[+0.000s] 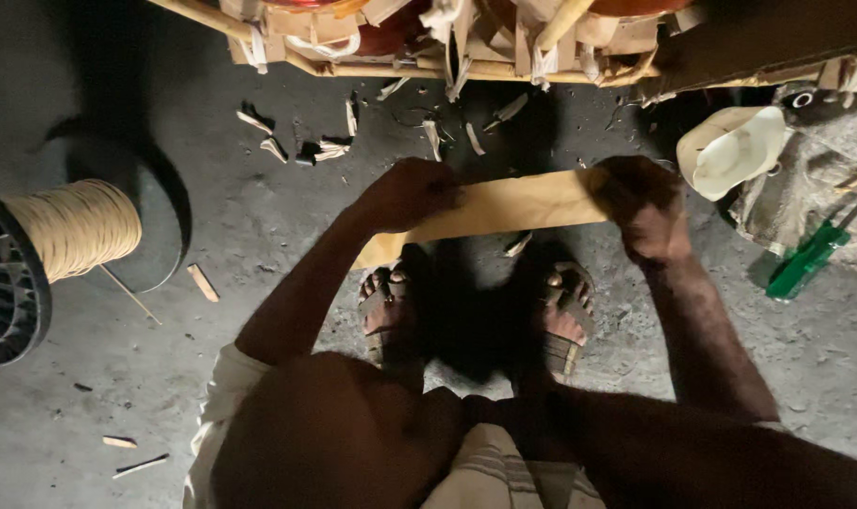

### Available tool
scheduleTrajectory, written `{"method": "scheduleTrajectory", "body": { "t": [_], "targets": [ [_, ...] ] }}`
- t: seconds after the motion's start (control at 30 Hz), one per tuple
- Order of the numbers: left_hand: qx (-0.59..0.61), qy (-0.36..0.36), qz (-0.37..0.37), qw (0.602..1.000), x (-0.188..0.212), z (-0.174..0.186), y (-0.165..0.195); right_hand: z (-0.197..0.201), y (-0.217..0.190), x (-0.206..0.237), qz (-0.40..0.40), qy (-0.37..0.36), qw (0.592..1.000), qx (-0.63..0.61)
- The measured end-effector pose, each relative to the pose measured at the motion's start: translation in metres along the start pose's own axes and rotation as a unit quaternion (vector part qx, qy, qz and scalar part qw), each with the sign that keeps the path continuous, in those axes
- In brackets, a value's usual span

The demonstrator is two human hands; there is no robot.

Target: The person sits on the floor beside a machine with large copper wire coils and works on thin wooden strips. They pick up strips, tie and knot them onto the machine's frame by hand, tear pieces of paper or tape, and press the strips into place on the machine, repeating the process for successive strips.

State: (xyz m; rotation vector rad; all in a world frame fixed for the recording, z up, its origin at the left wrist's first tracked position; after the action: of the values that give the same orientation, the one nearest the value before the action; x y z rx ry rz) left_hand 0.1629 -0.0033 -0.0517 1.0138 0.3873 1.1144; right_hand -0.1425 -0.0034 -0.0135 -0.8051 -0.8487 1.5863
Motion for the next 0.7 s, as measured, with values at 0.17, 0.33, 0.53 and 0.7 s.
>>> {"method": "scheduleTrajectory", "body": {
  "t": [0.17,0.33,0.53,0.7],
  "targets": [
    [-0.060,-0.029,-0.010,0.998,0.000,-0.007,-0.013,0.015,-0.013,-0.001,0.174,0.023,0.976,0.131],
    [-0.060,-0.023,0.054,0.996,-0.007,-0.003,-0.019,0.024,0.010,-0.002,-0.056,0.053,0.997,-0.028],
    [0.028,0.064,0.180,0.981,-0.009,0.029,-0.040,0.000,0.033,0.000,-0.239,0.110,0.956,-0.132],
    [0.057,0.185,0.128,0.973,0.002,0.059,-0.078,-0.046,0.026,-0.007,-0.318,0.156,0.884,-0.306]
  ]
}}
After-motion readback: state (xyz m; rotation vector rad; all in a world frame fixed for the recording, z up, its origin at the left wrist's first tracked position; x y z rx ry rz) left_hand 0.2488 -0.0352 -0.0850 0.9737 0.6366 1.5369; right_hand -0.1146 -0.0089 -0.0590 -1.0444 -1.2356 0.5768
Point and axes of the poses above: each hand's wrist, its own x-axis away from the middle knuckle, its own z-axis out of the back of the hand, y = z × x, the point moved 7 cm from there along -x, towards the middle knuckle, and after that the axes turned 11 degrees about y, right-handed, at the moved point
